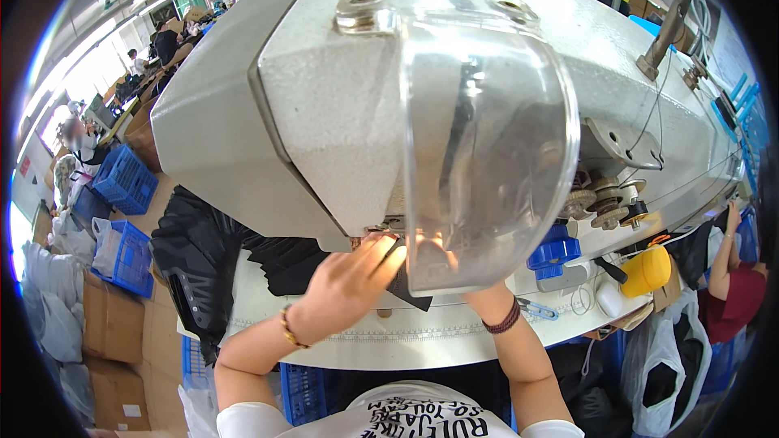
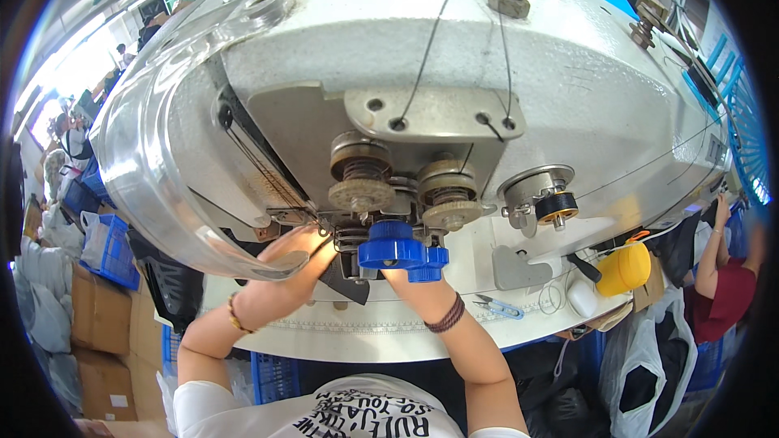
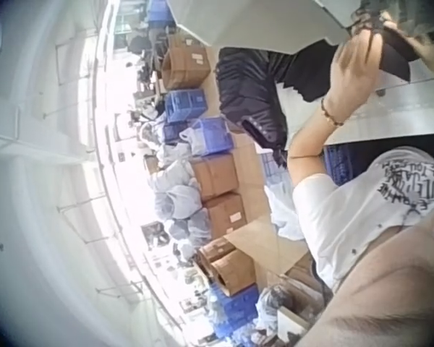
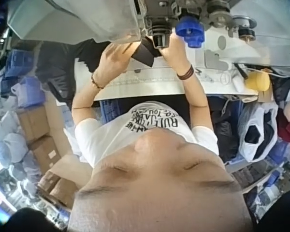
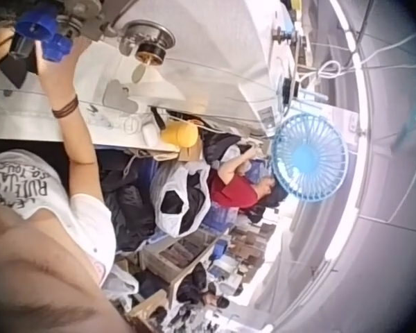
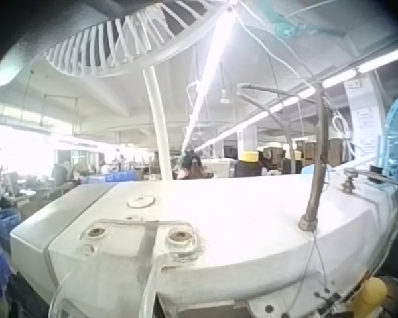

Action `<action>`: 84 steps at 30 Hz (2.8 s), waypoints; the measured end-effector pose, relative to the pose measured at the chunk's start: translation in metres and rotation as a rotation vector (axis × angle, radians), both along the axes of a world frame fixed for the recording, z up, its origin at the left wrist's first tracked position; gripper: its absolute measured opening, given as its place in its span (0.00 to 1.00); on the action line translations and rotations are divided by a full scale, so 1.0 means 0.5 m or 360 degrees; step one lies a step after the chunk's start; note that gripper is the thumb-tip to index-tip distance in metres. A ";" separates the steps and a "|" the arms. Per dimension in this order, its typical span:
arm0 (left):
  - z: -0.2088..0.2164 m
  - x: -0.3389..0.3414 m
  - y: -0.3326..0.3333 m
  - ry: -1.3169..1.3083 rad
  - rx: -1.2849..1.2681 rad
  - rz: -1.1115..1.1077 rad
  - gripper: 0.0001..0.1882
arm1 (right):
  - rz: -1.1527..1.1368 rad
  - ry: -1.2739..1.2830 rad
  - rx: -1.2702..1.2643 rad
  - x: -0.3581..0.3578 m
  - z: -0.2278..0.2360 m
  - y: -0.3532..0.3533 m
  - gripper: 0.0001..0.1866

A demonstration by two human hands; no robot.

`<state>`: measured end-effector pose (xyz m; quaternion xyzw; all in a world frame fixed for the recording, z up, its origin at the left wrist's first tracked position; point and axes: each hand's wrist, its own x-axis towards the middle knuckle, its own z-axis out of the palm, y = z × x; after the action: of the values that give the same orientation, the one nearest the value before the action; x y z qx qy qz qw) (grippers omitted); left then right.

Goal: Stitching black fabric components of a shoe together using an industrial sewing machine.

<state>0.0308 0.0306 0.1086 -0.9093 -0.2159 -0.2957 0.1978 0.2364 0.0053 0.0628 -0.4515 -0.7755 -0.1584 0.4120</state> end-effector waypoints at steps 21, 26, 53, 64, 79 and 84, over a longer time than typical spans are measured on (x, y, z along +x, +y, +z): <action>-0.057 0.045 -0.061 -0.0434 -0.0220 0.0363 0.24 | 0.0156 0.0081 -0.0225 0.012 0.000 0.016 0.10; -0.077 0.052 -0.072 -0.0460 -0.0301 0.0381 0.23 | 0.0256 0.0152 -0.0183 0.041 0.000 0.042 0.09; -0.012 0.054 -0.049 -0.0248 -0.0104 0.0193 0.12 | 0.0650 0.0433 -0.0488 0.045 -0.013 0.024 0.16; -0.033 0.126 -0.084 -0.0452 -0.0349 0.0433 0.09 | 0.0265 0.0066 -0.0099 0.074 -0.002 0.049 0.05; -0.021 0.086 -0.068 -0.0376 -0.0246 0.0354 0.17 | 0.0291 -0.0102 -0.0033 0.055 0.025 0.048 0.05; -0.009 0.058 -0.051 -0.0247 -0.0223 0.0164 0.14 | -0.0150 -0.0877 -0.0007 0.044 -0.002 0.023 0.10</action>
<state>0.0596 0.0050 0.1040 -0.8829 -0.2971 -0.3390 0.1315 0.2582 0.0166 0.0618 -0.4279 -0.8367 -0.2925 0.1768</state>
